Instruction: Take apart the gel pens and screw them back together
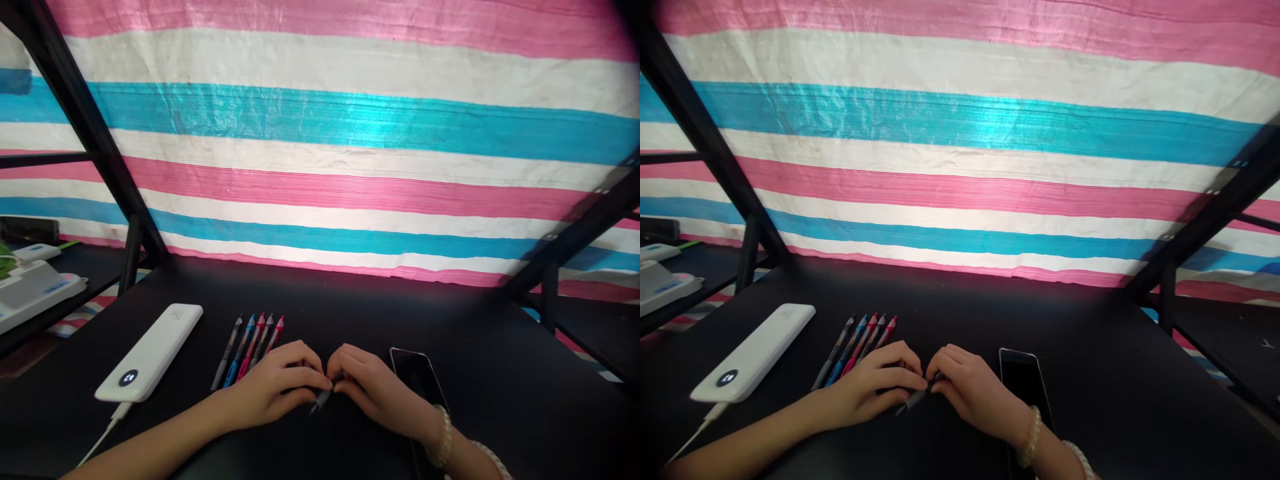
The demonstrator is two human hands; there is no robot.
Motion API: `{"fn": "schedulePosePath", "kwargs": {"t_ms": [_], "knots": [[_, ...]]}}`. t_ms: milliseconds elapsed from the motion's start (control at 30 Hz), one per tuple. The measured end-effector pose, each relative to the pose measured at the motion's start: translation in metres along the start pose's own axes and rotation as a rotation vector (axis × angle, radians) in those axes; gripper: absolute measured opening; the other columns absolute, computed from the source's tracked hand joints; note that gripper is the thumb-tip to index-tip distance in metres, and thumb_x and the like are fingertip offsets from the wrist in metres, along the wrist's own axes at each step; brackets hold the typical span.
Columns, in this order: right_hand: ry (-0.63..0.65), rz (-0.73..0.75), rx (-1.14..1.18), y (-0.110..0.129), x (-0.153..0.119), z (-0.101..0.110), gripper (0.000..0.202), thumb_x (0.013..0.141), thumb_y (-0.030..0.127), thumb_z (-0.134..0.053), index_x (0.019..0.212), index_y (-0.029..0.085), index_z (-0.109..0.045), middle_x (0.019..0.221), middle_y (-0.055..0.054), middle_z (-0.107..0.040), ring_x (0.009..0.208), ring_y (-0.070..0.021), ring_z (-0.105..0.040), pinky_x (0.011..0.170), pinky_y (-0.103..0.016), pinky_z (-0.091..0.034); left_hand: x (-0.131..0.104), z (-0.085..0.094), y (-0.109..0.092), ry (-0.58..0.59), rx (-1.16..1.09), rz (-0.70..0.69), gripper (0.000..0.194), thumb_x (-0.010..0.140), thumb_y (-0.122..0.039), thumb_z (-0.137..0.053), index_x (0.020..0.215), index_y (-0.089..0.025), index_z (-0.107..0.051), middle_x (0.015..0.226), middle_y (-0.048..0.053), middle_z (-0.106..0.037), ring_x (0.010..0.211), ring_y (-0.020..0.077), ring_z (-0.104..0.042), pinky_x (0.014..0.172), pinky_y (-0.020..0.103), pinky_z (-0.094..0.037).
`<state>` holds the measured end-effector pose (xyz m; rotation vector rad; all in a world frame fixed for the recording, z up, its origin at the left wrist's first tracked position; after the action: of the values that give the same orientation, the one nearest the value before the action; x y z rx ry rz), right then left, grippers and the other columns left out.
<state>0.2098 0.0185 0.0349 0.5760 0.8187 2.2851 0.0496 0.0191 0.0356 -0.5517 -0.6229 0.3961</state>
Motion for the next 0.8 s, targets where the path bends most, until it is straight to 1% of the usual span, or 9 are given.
{"fn": "schedulePosePath", "kwargs": {"t_ms": [200, 300, 367, 433, 533, 567, 633, 733, 800], "knots": [[-0.01, -0.05, 0.178, -0.002, 0.002, -0.008, 0.025, 0.085, -0.004, -0.059, 0.088, 0.021, -0.056, 0.088, 0.003, -0.055, 0.077, -0.0128, -0.051, 0.071, -0.022, -0.041, 0.002, -0.006, -0.009, -0.029, -0.021, -0.027, 0.024, 0.101, -0.025, -0.047, 0.11, -0.024, -0.07, 0.102, 0.01, -0.062, 0.095, 0.0218, -0.058, 0.083, 0.034, -0.05], [-0.038, -0.022, 0.263, 0.001, 0.002, -0.007, 0.022, 0.087, -0.001, -0.058, 0.091, 0.02, -0.058, 0.093, 0.001, -0.057, 0.083, -0.0135, -0.054, 0.076, -0.023, -0.044, 0.003, -0.004, -0.015, -0.065, -0.023, -0.043, 0.029, 0.104, -0.028, -0.039, 0.106, -0.022, -0.067, 0.1, 0.011, -0.061, 0.094, 0.022, -0.057, 0.083, 0.035, -0.049], [-0.084, -0.044, 0.315, -0.001, 0.001, -0.003, 0.015, 0.092, 0.007, -0.058, 0.099, 0.02, -0.06, 0.098, -0.002, -0.059, 0.088, -0.0151, -0.056, 0.079, -0.025, -0.046, 0.001, -0.002, -0.013, -0.104, -0.052, -0.03, 0.03, 0.106, -0.029, -0.033, 0.106, -0.02, -0.061, 0.102, 0.011, -0.062, 0.097, 0.0224, -0.058, 0.085, 0.036, -0.049], [-0.111, -0.114, 0.393, -0.006, -0.002, 0.001, 0.011, 0.099, 0.021, -0.053, 0.103, 0.018, -0.062, 0.095, -0.003, -0.06, 0.082, -0.0155, -0.057, 0.074, -0.026, -0.048, -0.002, -0.001, -0.009, -0.135, -0.012, -0.02, 0.029, 0.106, -0.03, -0.029, 0.104, -0.02, -0.056, 0.093, 0.009, -0.063, 0.088, 0.021, -0.06, 0.08, 0.034, -0.049], [-0.066, -0.183, 0.531, -0.01, -0.004, 0.001, 0.044, 0.107, 0.042, -0.032, 0.099, 0.014, -0.065, 0.084, -0.004, -0.061, 0.067, -0.0143, -0.055, 0.062, -0.026, -0.048, -0.006, -0.003, -0.002, -0.134, 0.345, -0.041, 0.024, 0.105, -0.029, -0.035, 0.108, -0.02, -0.057, 0.074, 0.004, -0.062, 0.061, 0.0176, -0.056, 0.058, 0.03, -0.043], [-0.036, -0.176, 0.529, -0.008, -0.004, 0.0, 0.05, 0.108, 0.045, -0.028, 0.096, 0.013, -0.065, 0.081, -0.005, -0.062, 0.066, -0.0143, -0.055, 0.062, -0.026, -0.047, -0.006, -0.004, -0.001, -0.125, 0.48, -0.057, 0.023, 0.104, -0.029, -0.039, 0.111, -0.02, -0.058, 0.071, 0.003, -0.062, 0.056, 0.0169, -0.054, 0.053, 0.029, -0.039], [0.01, -0.157, 0.419, -0.005, -0.003, 0.0, 0.048, 0.108, 0.044, -0.031, 0.088, 0.015, -0.065, 0.078, -0.003, -0.063, 0.067, -0.0143, -0.055, 0.065, -0.025, -0.045, -0.006, -0.006, -0.001, -0.113, 0.669, -0.096, 0.022, 0.103, -0.029, -0.045, 0.118, -0.02, -0.059, 0.071, 0.002, -0.064, 0.053, 0.0163, -0.056, 0.049, 0.028, -0.036], [0.045, -0.161, 0.154, -0.004, 0.0, -0.003, 0.039, 0.107, 0.031, -0.04, 0.075, 0.017, -0.059, 0.072, 0.001, -0.059, 0.067, -0.0131, -0.054, 0.066, -0.023, -0.042, -0.003, -0.01, -0.003, -0.08, 0.788, -0.137, 0.024, 0.103, -0.026, -0.047, 0.122, -0.02, -0.059, 0.072, 0.002, -0.068, 0.057, 0.0165, -0.062, 0.051, 0.028, -0.038], [0.024, -0.176, 0.012, -0.007, 0.001, -0.004, 0.033, 0.105, 0.026, -0.043, 0.077, 0.018, -0.057, 0.072, 0.002, -0.057, 0.066, -0.0132, -0.054, 0.064, -0.023, -0.04, -0.001, -0.014, -0.002, -0.045, 0.844, -0.091, 0.023, 0.104, -0.027, -0.044, 0.117, -0.019, -0.061, 0.073, 0.002, -0.07, 0.058, 0.0173, -0.064, 0.051, 0.028, -0.038]]}}
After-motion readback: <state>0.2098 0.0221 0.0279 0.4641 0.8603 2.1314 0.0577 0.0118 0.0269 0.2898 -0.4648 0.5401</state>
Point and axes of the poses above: each hand's wrist, its own x-axis towards the middle knuckle, its own z-axis out of the back of the hand, y = z × x, the point moved 6 cm from there along x, towards the middle knuckle
